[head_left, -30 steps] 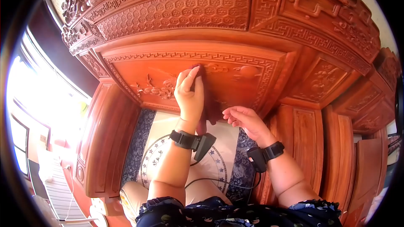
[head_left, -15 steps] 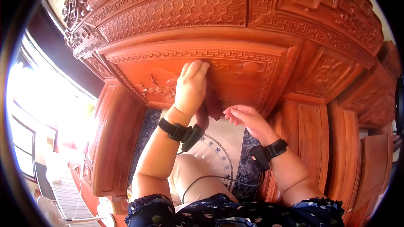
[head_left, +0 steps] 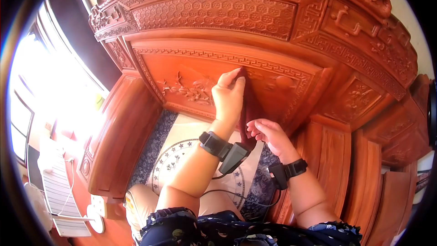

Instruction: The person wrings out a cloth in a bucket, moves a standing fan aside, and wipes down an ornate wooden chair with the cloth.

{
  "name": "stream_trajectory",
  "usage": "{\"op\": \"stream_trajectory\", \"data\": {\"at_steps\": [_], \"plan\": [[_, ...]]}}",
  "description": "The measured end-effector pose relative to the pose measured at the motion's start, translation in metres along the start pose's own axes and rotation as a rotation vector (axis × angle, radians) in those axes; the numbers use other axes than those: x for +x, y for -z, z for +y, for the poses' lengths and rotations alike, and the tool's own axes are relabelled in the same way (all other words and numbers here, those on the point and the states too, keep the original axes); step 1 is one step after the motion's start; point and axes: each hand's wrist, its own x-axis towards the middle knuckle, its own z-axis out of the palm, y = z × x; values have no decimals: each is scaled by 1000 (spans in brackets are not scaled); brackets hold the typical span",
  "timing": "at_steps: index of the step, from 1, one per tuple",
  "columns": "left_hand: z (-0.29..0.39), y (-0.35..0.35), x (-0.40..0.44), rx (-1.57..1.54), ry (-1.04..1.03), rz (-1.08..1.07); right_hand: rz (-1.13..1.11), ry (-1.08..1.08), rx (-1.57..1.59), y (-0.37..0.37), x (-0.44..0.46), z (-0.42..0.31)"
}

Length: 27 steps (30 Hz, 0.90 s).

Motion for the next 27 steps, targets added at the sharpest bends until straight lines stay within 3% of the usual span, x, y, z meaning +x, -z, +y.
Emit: {"op": "stream_trajectory", "data": {"at_steps": [3,4,5,7,17,19,21,23,25,27], "plan": [[7,-1,-4,316,-373,-69,-25,6,-9,1,-1,0],[0,0,1,398,-617,-120,-36,28,-22,1,-2,0],[0,2,3,391,-614,-117,-32,26,-28,1,-2,0],[7,8,7,721,-856,-238,-24,23,-23,1,-3,-1],[19,25,27,907,-1052,-607,-53,37,-130,-1,-1,2],[13,25,25,867,-1020,-590,-76,38,-118,-1,-2,2],[4,27,10,608,-770,-406,-68,35,-116,0,-1,1],[-5,29,-13,344,-305,-222,-64,29,-115,0,-1,1],[-19,32,-22,-192,137,-51,-29,42,-104,1,-2,1],[-24,35,-26,-310,202,-25,-33,40,-97,0,-3,-2]]}}
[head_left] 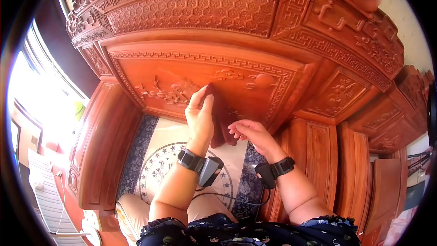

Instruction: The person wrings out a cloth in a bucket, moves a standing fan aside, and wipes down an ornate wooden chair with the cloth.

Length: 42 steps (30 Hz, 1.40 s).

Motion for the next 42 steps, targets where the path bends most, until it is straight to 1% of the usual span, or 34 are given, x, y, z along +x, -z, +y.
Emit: {"op": "stream_trajectory", "data": {"at_steps": [2,3,4,6,7,8,10,12,14,15,18,19,21,22,24,25,26,28,30,33,34,37,42], "plan": [[3,-2,4,43,-136,-38,-5,-1,14,-1,0,2],[7,-6,8,132,-206,-45,-8,-6,5,0,0,3],[10,-11,13,133,-205,-47,-10,-11,-5,0,1,3],[18,-20,20,399,-390,-62,-6,-14,-17,0,1,2],[30,-27,19,660,-429,-43,-2,-17,-31,-1,0,1],[30,-28,19,662,-429,-47,1,-16,-28,-1,0,0],[29,-29,22,828,-581,-67,-4,4,-32,0,0,-1],[28,-29,23,861,-607,-110,-9,12,-27,1,1,1],[31,-29,27,1066,-832,-168,-7,17,-15,1,1,3],[32,-29,29,1082,-841,-187,-11,6,-25,1,1,3],[37,-28,29,1126,-740,-215,-3,-23,-11,-1,3,6],[40,-26,31,1140,-740,-230,-8,-27,-32,0,3,7],[47,-20,37,1234,-881,-329,-12,-30,-60,1,3,6],[49,-14,39,1247,-883,-343,-13,-25,-43,0,2,6],[57,-3,46,1309,-949,-351,12,-9,-68,1,2,5],[62,1,45,1274,-894,-327,6,-14,-77,2,3,7],[64,2,46,1284,-900,-334,3,-6,-66,2,5,8],[68,-3,41,1144,-757,-257,-5,-14,-79,1,5,11],[63,-11,40,1175,-834,-293,-11,-25,-97,0,3,9],[50,-24,43,1206,-1000,-417,-9,-25,-107,-1,2,5],[50,-25,45,1203,-1002,-422,-8,-20,-101,-1,2,4],[55,-23,46,1333,-1025,-444,-8,-34,-110,0,2,3],[55,-14,45,1314,-1009,-423,-7,-24,-79,0,4,6]]}}
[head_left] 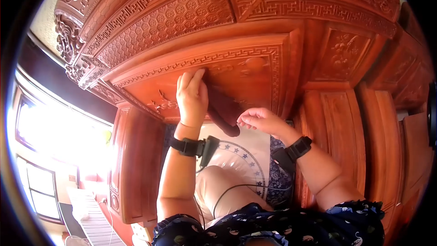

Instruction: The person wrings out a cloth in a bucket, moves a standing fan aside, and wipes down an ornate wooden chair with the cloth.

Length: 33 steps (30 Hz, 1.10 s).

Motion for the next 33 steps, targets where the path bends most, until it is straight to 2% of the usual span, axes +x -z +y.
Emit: {"op": "stream_trajectory", "data": {"at_steps": [2,6,10,16,21,25,27,33], "plan": [[12,-6,-2,-67,122,25,-5,5,5,-1,1,4],[10,-12,3,20,-35,79,2,5,-31,1,0,1],[-3,-5,-2,52,-16,18,-15,17,-39,1,2,3],[5,-14,-13,-208,318,189,-30,28,-27,1,1,3],[15,-30,-15,-167,259,311,-40,44,-44,-2,3,7],[11,-23,-22,-172,287,228,-48,34,-57,-3,3,7],[10,-21,-28,-219,454,160,-38,34,-44,-3,3,6],[12,-37,-32,-140,252,327,-43,47,-45,-3,6,11]]}}
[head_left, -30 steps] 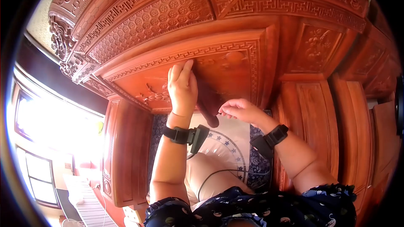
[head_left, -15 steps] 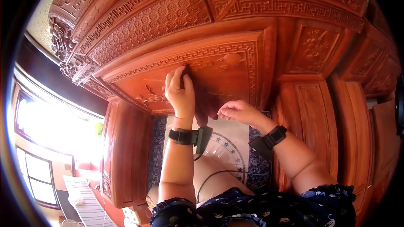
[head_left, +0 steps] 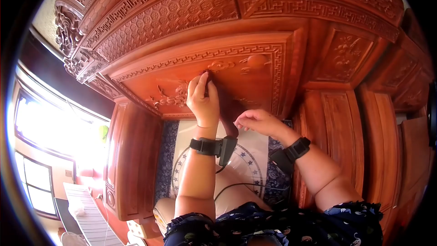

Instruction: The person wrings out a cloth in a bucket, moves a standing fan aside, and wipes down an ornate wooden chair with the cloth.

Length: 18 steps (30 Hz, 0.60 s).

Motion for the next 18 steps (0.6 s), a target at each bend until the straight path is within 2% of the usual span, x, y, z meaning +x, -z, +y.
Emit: {"op": "stream_trajectory", "data": {"at_steps": [4,7,9,11,13,16,18], "plan": [[0,10,5,61,-71,-74,-17,15,-14,-2,1,4],[4,11,13,-23,62,-45,-28,14,-54,-2,-1,-1],[13,8,19,-47,65,-57,-19,2,-36,-1,-1,-1],[14,-2,22,-49,-87,-65,-12,-6,-14,-1,-1,-1],[22,-6,26,-14,-109,-81,-18,30,-49,-1,-2,0],[28,-12,29,47,-305,-160,-12,48,-61,-3,1,6],[29,-13,29,58,-320,-201,-27,44,-54,-3,0,6]]}}
